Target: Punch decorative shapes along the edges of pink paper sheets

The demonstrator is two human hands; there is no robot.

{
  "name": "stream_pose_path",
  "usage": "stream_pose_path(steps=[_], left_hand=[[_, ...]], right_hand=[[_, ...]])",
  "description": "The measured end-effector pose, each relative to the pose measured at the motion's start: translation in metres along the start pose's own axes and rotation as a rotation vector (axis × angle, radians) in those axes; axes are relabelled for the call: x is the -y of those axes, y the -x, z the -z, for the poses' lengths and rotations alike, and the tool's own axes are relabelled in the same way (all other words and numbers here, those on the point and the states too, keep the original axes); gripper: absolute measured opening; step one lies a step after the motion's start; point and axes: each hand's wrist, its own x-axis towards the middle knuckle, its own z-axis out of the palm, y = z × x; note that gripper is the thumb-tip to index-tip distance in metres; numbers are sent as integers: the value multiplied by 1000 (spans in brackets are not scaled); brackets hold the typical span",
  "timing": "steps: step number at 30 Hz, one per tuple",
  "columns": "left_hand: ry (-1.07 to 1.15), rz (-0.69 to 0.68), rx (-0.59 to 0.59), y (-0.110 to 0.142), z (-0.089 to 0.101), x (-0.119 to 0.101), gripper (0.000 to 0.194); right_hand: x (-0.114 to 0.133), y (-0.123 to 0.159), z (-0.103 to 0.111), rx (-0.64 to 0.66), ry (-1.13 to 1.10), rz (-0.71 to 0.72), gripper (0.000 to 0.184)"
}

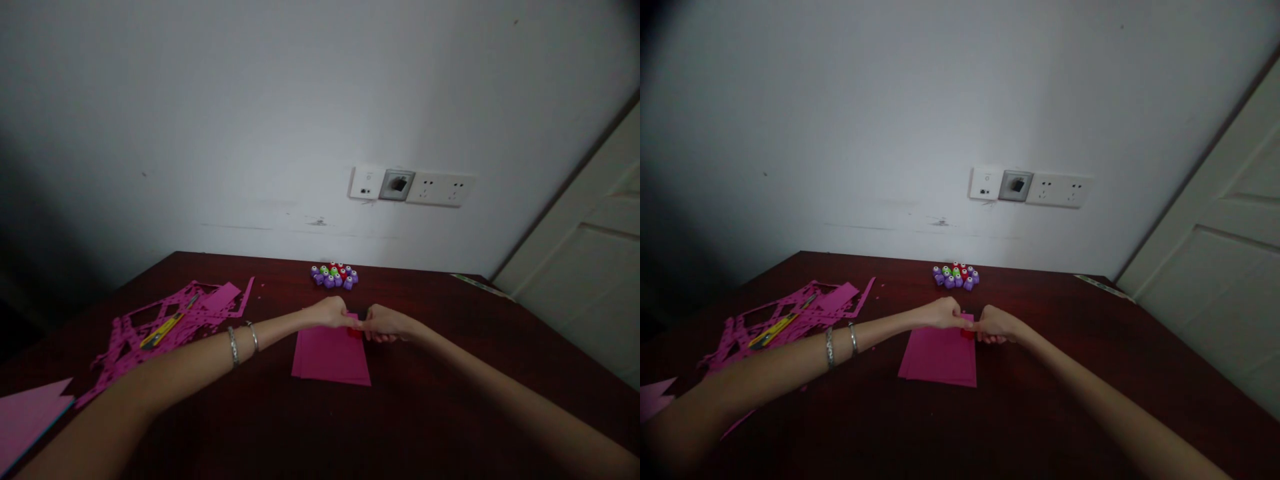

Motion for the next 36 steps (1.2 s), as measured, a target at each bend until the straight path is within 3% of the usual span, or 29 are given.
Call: stream_pose_path(steps=[5, 10, 13, 17, 24, 36], left_hand=[[-121, -86, -226, 31, 0, -5, 55], [-314, -60, -238, 56, -19, 13, 83], [-380, -106, -171, 62, -32, 25, 92], [-376, -138, -96, 64, -41, 31, 86], [-342, -125, -71, 64, -45, 32, 85], [-352, -130, -51, 65, -44, 32, 79]], right_hand=[[-4, 12, -19, -242, 97, 64, 54], [-13, 26, -34, -615, 174, 223, 46], [-20, 29, -36, -615, 181, 374, 39], [-26, 28, -38, -604, 205, 520, 29], [-29, 24, -41, -522, 214, 561, 24], [-38, 20, -31, -526, 181, 566, 17]])
